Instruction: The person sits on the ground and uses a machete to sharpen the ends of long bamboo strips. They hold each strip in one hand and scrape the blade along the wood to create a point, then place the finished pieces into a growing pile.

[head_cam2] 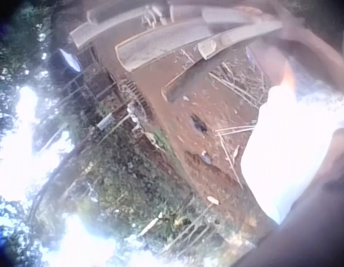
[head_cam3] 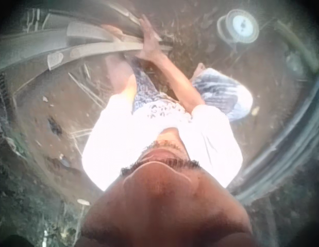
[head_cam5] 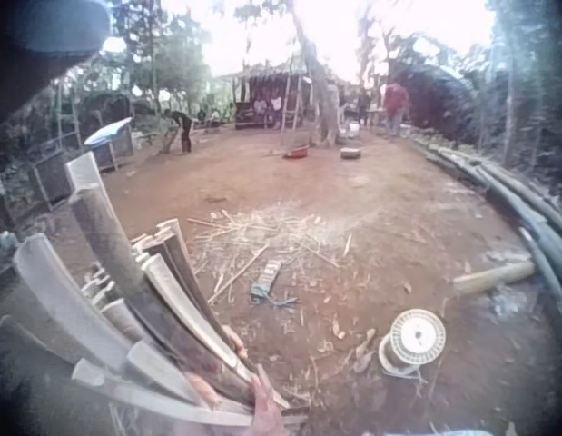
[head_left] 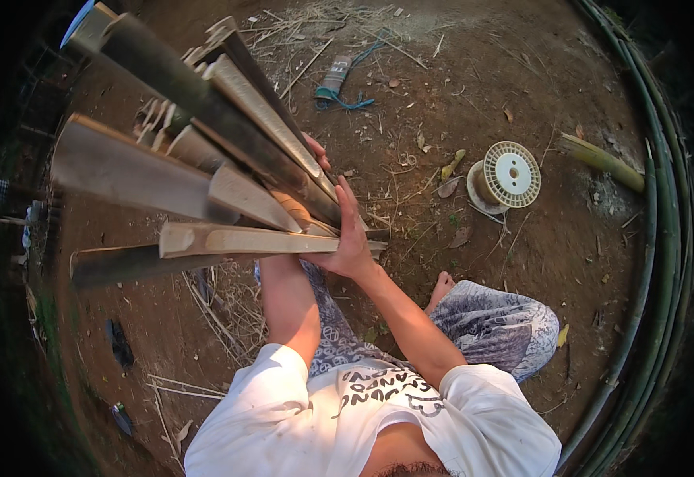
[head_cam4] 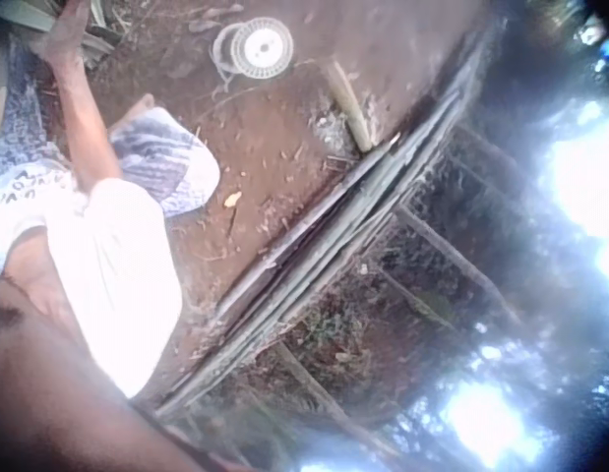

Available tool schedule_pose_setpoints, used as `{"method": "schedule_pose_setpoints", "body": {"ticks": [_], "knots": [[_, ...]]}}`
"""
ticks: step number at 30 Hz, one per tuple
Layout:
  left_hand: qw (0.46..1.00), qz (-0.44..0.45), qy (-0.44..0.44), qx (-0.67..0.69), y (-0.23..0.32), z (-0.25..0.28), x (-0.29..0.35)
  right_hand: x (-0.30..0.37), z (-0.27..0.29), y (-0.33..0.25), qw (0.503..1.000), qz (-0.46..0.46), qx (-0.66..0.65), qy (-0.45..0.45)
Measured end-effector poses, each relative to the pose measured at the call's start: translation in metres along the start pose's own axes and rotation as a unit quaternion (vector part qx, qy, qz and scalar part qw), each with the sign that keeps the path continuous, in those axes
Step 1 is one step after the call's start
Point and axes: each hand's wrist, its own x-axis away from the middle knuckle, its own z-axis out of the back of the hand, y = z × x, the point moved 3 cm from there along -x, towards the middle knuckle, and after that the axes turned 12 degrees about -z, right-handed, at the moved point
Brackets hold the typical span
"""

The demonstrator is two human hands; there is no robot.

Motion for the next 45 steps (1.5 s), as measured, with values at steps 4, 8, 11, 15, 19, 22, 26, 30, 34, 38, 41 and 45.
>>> {"method": "schedule_pose_setpoints", "body": {"ticks": [4,8,11,15,19,22,26,30,34,38,41,45], "knots": [[0.996,-0.012,0.085,0.021,-0.017,-0.022,-0.001,-0.013,0.019,0.012,0.990,-0.081,-0.112,-0.031],[0.991,-0.028,0.127,0.030,-0.039,-0.022,-0.003,-0.021,0.048,0.007,0.994,-0.085,-0.059,-0.037],[0.989,-0.037,0.135,0.040,-0.061,-0.032,-0.016,-0.015,0.063,0.012,0.994,-0.091,-0.060,-0.008],[0.988,-0.049,0.141,0.040,-0.073,-0.032,-0.035,-0.028,0.082,0.023,0.989,-0.105,-0.094,0.034],[0.989,-0.022,0.142,0.030,-0.078,-0.027,-0.030,-0.029,0.095,0.031,0.988,-0.128,-0.082,0.033],[0.989,0.000,0.145,0.030,-0.093,-0.018,-0.011,-0.020,0.104,0.033,0.991,-0.120,-0.065,0.019],[0.990,0.004,0.140,0.033,-0.096,-0.016,-0.013,-0.024,0.110,0.019,0.996,-0.073,-0.059,-0.003],[0.990,0.001,0.130,0.044,-0.096,-0.025,-0.022,-0.024,0.107,0.019,0.991,-0.107,-0.076,-0.033],[0.990,-0.001,0.129,0.052,-0.096,-0.030,-0.027,-0.027,0.098,0.006,0.994,-0.078,-0.081,0.001],[0.991,0.000,0.118,0.063,-0.102,-0.038,-0.042,-0.036,0.099,0.018,0.993,-0.083,-0.065,0.061],[0.991,-0.002,0.113,0.070,-0.100,-0.039,-0.048,-0.037,0.096,0.030,0.989,-0.101,-0.091,0.054],[0.992,0.000,0.112,0.065,-0.095,-0.043,-0.046,-0.035,0.094,0.032,0.986,-0.118,-0.105,0.055]]}}
